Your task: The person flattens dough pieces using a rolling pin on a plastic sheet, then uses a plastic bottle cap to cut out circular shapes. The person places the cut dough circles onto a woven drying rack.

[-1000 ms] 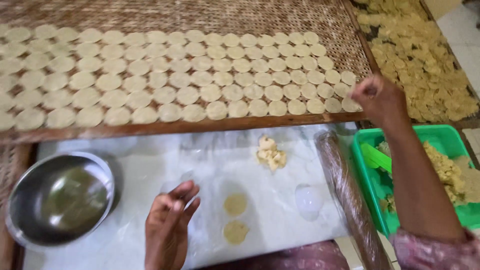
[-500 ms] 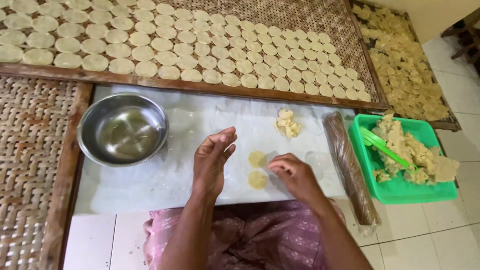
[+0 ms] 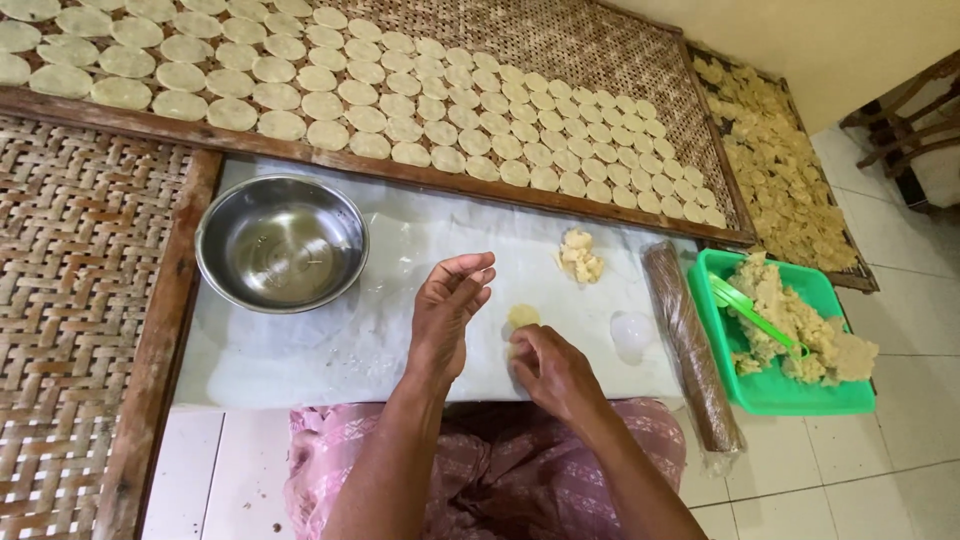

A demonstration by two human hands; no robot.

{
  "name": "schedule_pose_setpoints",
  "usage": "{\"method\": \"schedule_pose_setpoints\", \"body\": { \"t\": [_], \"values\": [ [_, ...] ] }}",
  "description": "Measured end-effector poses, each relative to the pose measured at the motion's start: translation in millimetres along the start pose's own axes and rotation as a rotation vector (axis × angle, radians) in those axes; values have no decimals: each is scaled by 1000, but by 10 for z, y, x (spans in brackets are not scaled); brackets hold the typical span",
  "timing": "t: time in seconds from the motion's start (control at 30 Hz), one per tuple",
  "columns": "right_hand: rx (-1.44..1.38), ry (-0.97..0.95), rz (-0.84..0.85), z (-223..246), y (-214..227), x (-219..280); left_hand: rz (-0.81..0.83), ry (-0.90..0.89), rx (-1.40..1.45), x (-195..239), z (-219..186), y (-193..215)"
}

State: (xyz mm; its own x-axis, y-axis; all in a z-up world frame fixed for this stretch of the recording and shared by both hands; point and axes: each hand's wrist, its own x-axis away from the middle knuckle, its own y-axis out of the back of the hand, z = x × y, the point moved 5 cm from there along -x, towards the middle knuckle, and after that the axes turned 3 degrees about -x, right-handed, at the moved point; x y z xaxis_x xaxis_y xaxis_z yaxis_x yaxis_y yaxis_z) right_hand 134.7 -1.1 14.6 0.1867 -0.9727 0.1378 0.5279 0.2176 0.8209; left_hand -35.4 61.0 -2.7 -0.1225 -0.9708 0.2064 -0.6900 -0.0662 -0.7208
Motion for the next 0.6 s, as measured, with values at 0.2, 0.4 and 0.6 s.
{"method": "schedule_pose_setpoints", "body": {
  "t": [0.2, 0.4, 0.6],
  "values": [
    [-149, -170, 15, -242, 49, -45, 35, -6, 23, -12, 43, 8],
    [-391, -341, 58, -288, 106, -57, 20, 16, 8, -11, 42, -8],
    [-343, -357, 91, -215, 210, -88, 13, 14, -10, -28, 34, -19]
  ]
}}
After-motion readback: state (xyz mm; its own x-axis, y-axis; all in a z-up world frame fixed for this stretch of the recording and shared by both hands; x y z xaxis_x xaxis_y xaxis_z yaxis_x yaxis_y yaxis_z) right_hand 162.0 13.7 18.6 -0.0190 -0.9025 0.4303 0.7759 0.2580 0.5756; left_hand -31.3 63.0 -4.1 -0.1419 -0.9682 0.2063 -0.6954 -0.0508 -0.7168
